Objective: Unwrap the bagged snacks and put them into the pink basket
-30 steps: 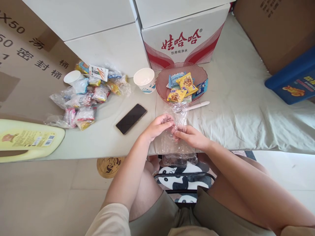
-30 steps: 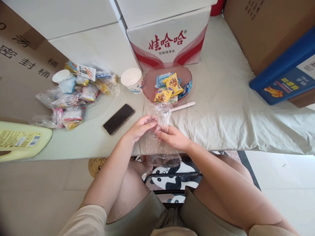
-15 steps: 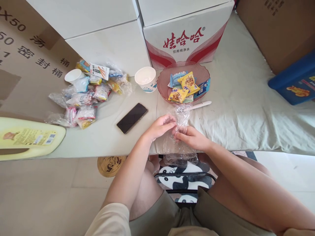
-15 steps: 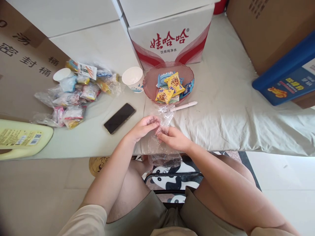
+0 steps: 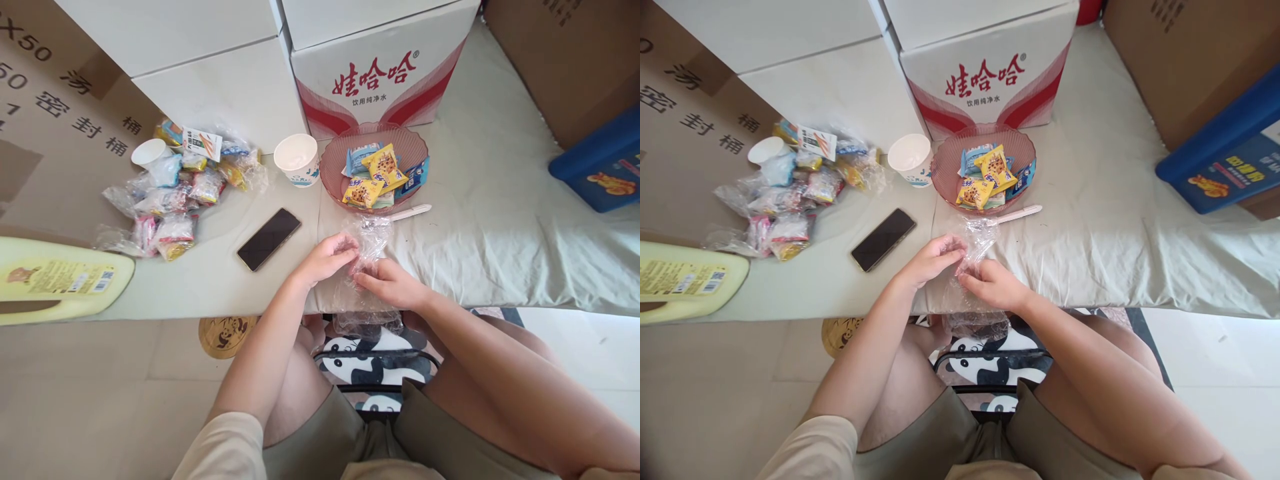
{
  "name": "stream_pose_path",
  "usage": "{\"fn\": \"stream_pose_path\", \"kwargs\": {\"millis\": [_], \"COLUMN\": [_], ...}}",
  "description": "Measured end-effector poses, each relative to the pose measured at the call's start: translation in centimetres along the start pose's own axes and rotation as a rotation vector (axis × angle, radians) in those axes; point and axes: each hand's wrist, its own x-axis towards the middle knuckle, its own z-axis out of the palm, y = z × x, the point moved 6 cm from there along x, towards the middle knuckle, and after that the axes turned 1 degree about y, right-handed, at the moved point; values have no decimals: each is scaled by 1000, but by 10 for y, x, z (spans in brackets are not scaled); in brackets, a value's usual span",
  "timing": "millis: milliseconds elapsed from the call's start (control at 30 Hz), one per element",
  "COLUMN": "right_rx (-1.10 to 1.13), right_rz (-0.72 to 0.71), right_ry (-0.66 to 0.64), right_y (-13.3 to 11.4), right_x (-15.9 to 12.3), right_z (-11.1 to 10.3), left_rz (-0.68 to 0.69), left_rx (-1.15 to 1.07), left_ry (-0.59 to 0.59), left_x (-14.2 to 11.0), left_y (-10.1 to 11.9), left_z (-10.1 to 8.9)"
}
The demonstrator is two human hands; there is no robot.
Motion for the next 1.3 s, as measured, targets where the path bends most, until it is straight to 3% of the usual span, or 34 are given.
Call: {"fn": "stream_pose_path", "kwargs": {"millis": [100, 200, 300, 433, 533, 667, 733, 867, 1000, 1133, 1300], "right_rx": [33, 129, 255, 309, 329, 317, 360, 446, 591, 706, 670], "right_rz": [3, 19, 71, 139, 140, 117, 135, 137, 34, -52, -50], "right_ry": [8, 30, 58, 53, 116, 213, 233, 276, 319, 304, 319], "right_y": [0, 0, 0, 0, -2, -2, 0, 2, -5, -12, -7], "right_x": [0, 1, 2, 2, 2, 2, 1, 0, -2, -4, -4], "right_z": [0, 0, -1, 0, -5, -14, -16, -22, -27, -31, -39], "left_rz": [4, 7, 31, 88, 30, -172, -203, -137, 4, 38, 41], "left_rx": [-52, -169, -342, -615, -663, -451, -321, -198, -378, -584, -483], "left_ry": [10, 107, 233, 286, 209, -23, -59, -8, 47, 114, 63], "left_x": [-1, 0, -1, -3, -4, -5, -6, -8, -12, -14, -13], "left_y": [2, 4, 6, 13, 11, -3, -8, -4, 10, 16, 15], "left_z": [1, -8, -23, -34, -27, -6, -2, -8, -16, -25, -26]}}
